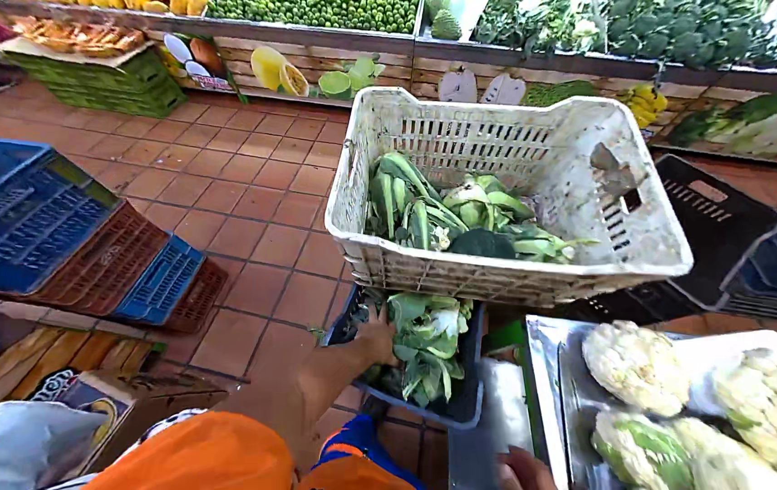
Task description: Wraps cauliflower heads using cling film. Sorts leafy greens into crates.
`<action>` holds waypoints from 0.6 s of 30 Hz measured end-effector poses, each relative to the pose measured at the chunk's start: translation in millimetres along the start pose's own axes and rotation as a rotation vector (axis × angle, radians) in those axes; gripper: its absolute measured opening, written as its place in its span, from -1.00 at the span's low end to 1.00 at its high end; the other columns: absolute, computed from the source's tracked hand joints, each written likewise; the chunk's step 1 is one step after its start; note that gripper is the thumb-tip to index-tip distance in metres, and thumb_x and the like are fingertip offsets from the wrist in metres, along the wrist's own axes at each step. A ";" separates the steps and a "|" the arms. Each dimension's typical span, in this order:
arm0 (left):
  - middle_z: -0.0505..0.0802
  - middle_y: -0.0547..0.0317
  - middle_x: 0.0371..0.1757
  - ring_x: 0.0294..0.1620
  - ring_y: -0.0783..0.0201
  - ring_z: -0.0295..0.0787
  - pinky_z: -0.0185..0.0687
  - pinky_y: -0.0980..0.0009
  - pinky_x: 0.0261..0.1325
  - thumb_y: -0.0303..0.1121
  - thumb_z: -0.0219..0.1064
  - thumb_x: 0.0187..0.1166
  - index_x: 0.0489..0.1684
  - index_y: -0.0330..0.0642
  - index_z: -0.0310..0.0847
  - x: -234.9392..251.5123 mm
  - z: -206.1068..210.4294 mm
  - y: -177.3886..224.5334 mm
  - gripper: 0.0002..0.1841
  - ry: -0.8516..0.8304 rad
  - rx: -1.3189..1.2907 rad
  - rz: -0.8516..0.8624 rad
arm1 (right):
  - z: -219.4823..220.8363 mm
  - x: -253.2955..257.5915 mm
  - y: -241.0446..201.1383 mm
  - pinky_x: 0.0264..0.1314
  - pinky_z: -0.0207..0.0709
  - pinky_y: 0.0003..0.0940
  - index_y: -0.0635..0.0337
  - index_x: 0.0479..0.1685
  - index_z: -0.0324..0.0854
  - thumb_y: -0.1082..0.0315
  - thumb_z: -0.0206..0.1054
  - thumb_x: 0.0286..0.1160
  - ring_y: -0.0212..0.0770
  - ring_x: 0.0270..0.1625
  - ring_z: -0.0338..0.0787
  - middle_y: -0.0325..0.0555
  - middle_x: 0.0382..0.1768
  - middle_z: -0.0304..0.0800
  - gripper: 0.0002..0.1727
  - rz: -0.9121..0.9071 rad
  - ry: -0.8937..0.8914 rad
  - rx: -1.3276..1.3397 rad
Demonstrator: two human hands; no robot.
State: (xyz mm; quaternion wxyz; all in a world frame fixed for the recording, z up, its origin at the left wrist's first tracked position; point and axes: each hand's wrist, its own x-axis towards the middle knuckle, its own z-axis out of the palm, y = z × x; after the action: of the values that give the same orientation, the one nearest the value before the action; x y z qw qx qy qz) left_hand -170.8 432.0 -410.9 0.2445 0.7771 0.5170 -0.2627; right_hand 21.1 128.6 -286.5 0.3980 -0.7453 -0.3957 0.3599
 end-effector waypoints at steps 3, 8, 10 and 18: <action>-0.38 -0.30 0.91 0.84 -0.59 -0.47 0.13 -0.73 0.41 0.32 0.63 0.07 0.84 -0.23 0.06 8.8 -17.2 -1.8 0.28 -0.115 -0.005 0.022 | 50.6 74.0 -27.4 0.51 0.56 0.07 0.39 0.41 0.58 0.08 0.41 0.55 0.10 0.41 0.71 0.21 0.32 0.73 -0.39 -0.103 -0.140 -0.317; -0.32 -0.30 0.91 0.83 -0.61 -0.48 0.08 -0.77 0.39 0.23 0.69 0.02 0.88 0.06 0.09 24.8 -21.4 -8.9 0.24 -0.170 -0.084 0.046 | 146.8 204.7 5.2 0.83 0.02 0.24 0.30 0.73 0.33 -0.51 0.45 0.11 0.25 0.84 0.14 0.22 0.78 0.21 0.25 -0.251 -0.361 -0.797; -0.39 -0.29 0.91 0.84 -0.58 -0.56 -0.01 -0.76 0.44 0.29 0.66 0.04 0.92 0.14 -0.02 31.2 -24.4 -9.1 0.28 -0.219 -0.093 0.033 | 164.2 231.0 18.3 0.86 -0.10 0.22 0.29 0.86 0.02 -0.57 0.47 -0.03 0.14 0.91 -0.06 0.17 0.89 -0.08 0.46 -0.144 -0.452 -0.961; 0.36 -0.48 0.71 0.73 -0.46 0.20 0.04 -0.57 0.60 0.35 0.51 0.17 0.74 -0.27 0.27 51.0 -13.6 -15.4 0.14 -0.402 -0.188 0.091 | 176.8 247.7 13.7 0.86 -0.20 0.26 0.11 0.77 0.29 -0.52 0.33 0.20 0.14 0.84 0.15 0.09 0.76 0.29 0.15 0.116 -0.678 -1.143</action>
State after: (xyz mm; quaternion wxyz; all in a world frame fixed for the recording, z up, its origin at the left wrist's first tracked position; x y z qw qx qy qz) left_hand -166.3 480.6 -436.2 0.4256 0.7056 0.4444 -0.3516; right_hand -19.3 395.1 -428.3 -0.2260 -0.7047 -0.5868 0.3286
